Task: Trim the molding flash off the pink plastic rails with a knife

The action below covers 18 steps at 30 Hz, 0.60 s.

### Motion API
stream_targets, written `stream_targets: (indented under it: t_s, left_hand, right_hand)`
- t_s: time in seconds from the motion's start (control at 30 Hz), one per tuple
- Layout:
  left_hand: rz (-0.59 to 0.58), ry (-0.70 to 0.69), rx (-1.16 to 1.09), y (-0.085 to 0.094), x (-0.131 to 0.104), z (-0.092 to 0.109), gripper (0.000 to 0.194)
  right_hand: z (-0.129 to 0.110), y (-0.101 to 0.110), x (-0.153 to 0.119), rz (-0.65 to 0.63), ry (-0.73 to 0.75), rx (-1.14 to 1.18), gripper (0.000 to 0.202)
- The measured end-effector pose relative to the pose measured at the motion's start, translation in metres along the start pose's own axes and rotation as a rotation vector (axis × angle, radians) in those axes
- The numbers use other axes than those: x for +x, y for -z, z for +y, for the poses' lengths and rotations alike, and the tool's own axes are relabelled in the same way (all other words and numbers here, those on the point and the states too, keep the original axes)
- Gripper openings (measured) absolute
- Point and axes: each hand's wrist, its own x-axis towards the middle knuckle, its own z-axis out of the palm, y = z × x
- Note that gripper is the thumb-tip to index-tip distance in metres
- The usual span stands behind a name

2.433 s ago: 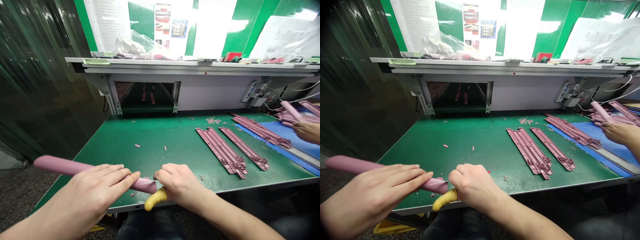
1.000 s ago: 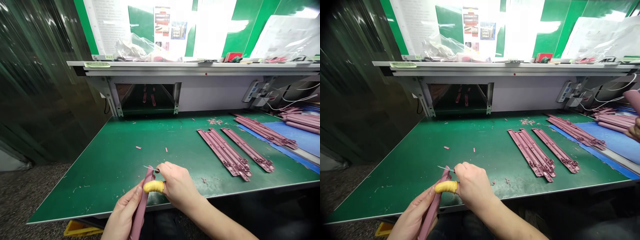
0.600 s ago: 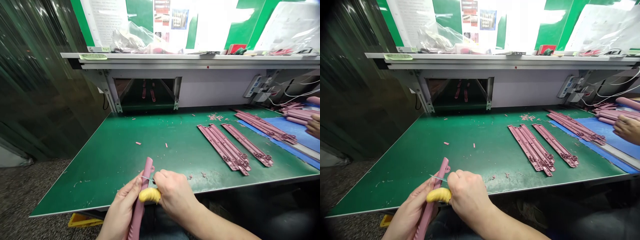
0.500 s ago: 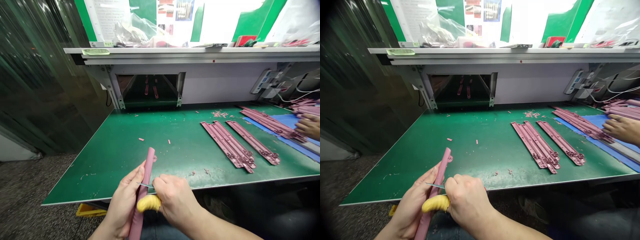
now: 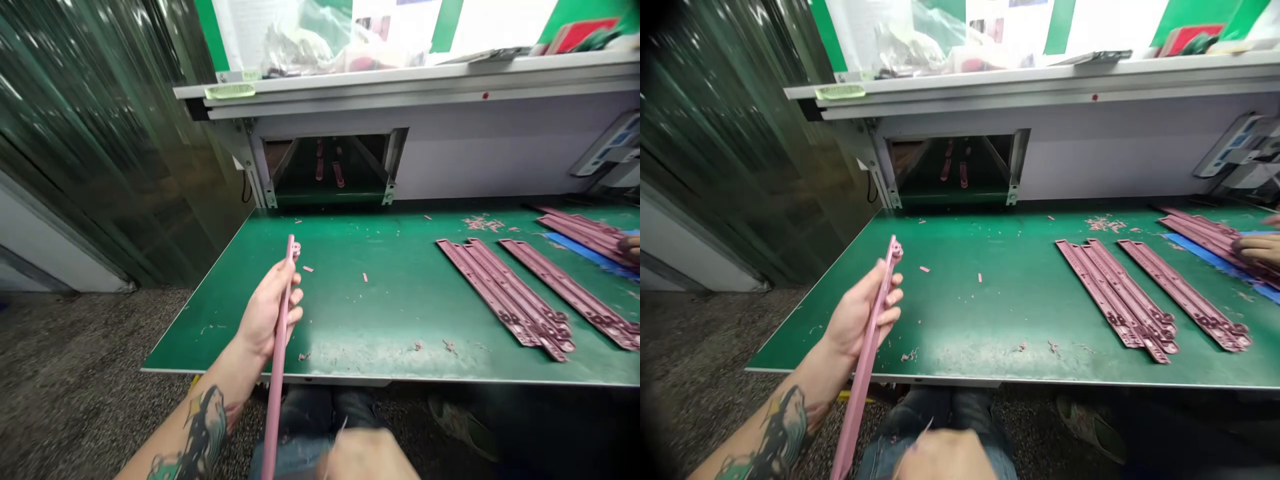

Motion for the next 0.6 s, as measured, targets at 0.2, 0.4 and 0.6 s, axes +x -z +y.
stream_targets:
  t_s: [0.2,0.4,0.6]
  left_hand:
    - [0.029,0.159,0.132,0.012,-0.034,-0.041,0.044]
    - [-0.005,0.261,-0.004,0.009,-0.055,-0.064,0.048]
    - [0.017,0.187,-0.077,0.008,-0.053,-0.064,0.029]
  right_hand:
    - [0.049,0.065,0.062,0.333,-0.206,0.096,0.072]
    - [0.064,0.077,0.080,0.190,-0.232,-0.215,0.067]
    - [0.056,0.078,0.074,0.103,-0.220,-0.345,0.059]
